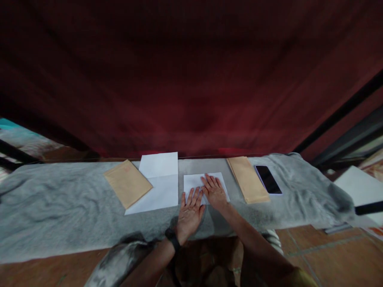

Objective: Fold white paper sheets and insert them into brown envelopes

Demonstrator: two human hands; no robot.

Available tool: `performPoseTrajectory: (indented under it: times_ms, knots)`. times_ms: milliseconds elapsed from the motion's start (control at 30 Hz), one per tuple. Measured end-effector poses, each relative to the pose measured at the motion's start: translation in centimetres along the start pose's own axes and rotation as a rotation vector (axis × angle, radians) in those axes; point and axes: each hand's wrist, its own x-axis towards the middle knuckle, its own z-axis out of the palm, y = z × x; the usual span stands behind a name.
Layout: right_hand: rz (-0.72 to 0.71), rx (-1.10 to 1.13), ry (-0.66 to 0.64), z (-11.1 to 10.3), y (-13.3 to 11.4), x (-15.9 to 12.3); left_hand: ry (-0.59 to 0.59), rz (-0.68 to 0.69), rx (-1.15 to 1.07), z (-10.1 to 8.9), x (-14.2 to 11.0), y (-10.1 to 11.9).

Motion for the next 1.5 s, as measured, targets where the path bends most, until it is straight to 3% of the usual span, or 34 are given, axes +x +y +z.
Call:
performPoseTrajectory:
  times_ms: [400, 633, 900, 1033, 1200, 1367, 1500]
  knots:
    - [-0.006, -0.023, -0.006, -0.4, 0.1, -0.5, -0.002, -0.048, -0.017, 0.3, 0.1, 0.1]
    - [0.001, -0.010, -0.010, -0.9, 0.9, -3.0, 0.037, -0.088, -0.009, 0.7, 0.3, 0.0]
    - [-0.072, 0.055, -0.043, -2.3, 0.0, -7.6, -0.008, -0.169, -0.024, -0.2, 1.0, -0.1]
    - [-0.093, 0.078, -0.022, -3.2, -0.6, -9.6, -0.011, -0.196, -0.058, -0.9, 2.8, -1.3]
    - [-0.073, 0.118, -0.002, -3.8, -1.0, -9.9, -0.059, -0.127, -0.156, -1.2, 6.7, -2.9]
    - [-0.042, 0.171, -0.004, -4.3, -1.3, -9.5, -0.081, -0.088, -0.185, -0.9, 10.8, -2.5]
    - [-0.044, 0.191, 0.003, -4.7, -1.4, -9.5, -0.090, -0.134, -0.202, -1.1, 13.0, -2.3]
